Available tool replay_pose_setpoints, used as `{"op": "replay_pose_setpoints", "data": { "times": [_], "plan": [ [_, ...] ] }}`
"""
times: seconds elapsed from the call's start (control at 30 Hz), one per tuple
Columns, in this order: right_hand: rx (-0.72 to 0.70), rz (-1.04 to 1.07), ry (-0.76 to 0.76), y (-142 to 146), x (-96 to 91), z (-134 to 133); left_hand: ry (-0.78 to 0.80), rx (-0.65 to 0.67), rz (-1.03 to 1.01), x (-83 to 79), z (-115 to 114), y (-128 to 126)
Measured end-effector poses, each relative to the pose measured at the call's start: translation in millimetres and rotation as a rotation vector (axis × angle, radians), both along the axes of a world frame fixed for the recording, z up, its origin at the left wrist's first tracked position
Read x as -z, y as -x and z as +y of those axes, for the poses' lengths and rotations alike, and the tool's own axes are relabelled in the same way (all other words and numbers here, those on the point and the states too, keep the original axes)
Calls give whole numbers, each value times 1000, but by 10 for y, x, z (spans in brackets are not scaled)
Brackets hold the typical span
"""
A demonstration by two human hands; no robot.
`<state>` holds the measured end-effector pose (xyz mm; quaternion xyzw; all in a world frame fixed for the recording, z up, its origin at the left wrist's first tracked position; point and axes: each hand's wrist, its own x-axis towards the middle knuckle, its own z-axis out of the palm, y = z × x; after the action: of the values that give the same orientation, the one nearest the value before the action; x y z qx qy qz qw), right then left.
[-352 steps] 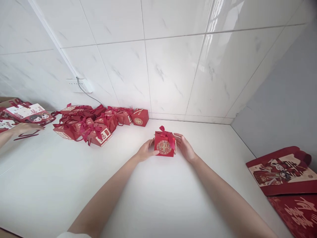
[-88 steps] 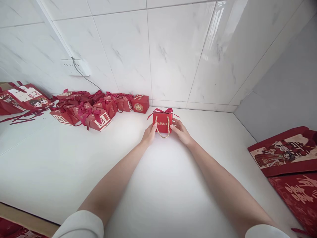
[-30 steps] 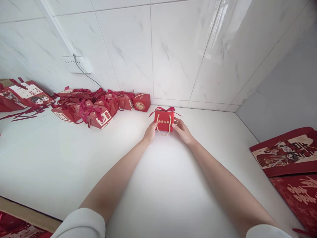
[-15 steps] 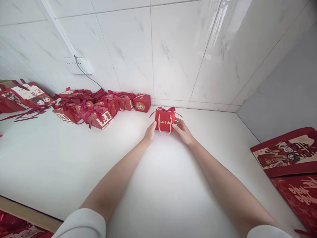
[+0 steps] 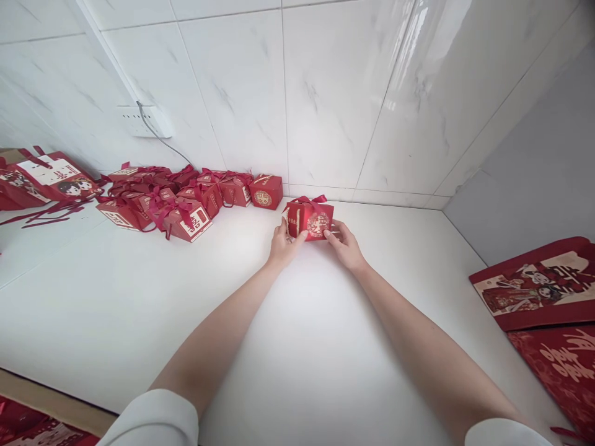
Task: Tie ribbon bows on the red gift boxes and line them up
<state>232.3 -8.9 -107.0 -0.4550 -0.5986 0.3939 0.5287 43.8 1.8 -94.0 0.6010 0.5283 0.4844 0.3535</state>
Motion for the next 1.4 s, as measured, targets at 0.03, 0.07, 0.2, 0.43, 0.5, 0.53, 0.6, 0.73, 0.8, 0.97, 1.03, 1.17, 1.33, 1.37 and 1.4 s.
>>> {"op": "replay_pose_setpoints", "data": {
  "times": [0.03, 0.07, 0.2, 0.43, 0.5, 0.53, 0.6, 0.73, 0.8, 0.97, 1.03, 1.17, 1.33, 1.37, 1.4],
  "plan": [
    [-23, 4, 15, -3, 8, 7, 17, 45, -86, -7, 17, 18],
    [-41, 11, 27, -2, 16, 10, 40, 98, -172, -13, 31, 35],
    [-114, 53, 42, 13, 28, -6, 128, 214, -370, 6, 70, 84],
    [-227, 103, 41, 0, 17, -13, 196, 253, -342, 66, 116, 116],
    [-202, 79, 61, -12, 40, 12, 201, 268, -312, 59, 109, 112],
    [-188, 66, 65, -17, 54, 25, 200, 273, -294, 53, 103, 109],
    [-172, 46, 62, -26, 81, 49, 194, 278, -263, 41, 90, 102],
    [-179, 36, 56, -34, 104, 69, 188, 275, -234, 28, 79, 90],
    [-179, 40, 63, -35, 101, 66, 187, 276, -220, 26, 78, 86],
    [-177, 58, 74, -29, 69, 36, 189, 270, -210, 15, 64, 76],
    [-180, 59, 75, -26, 53, 23, 190, 263, -207, 13, 59, 74],
    [-158, 41, 74, -34, 33, 8, 201, 251, -220, 26, 67, 76],
    [-125, -29, 53, -59, 22, 2, 223, 165, -200, 51, 99, 101],
    [-140, -39, 43, -59, 21, 1, 219, 152, -198, 52, 101, 106],
    [-150, -46, 36, -56, 21, 1, 210, 150, -201, 51, 99, 109]
  ]
}}
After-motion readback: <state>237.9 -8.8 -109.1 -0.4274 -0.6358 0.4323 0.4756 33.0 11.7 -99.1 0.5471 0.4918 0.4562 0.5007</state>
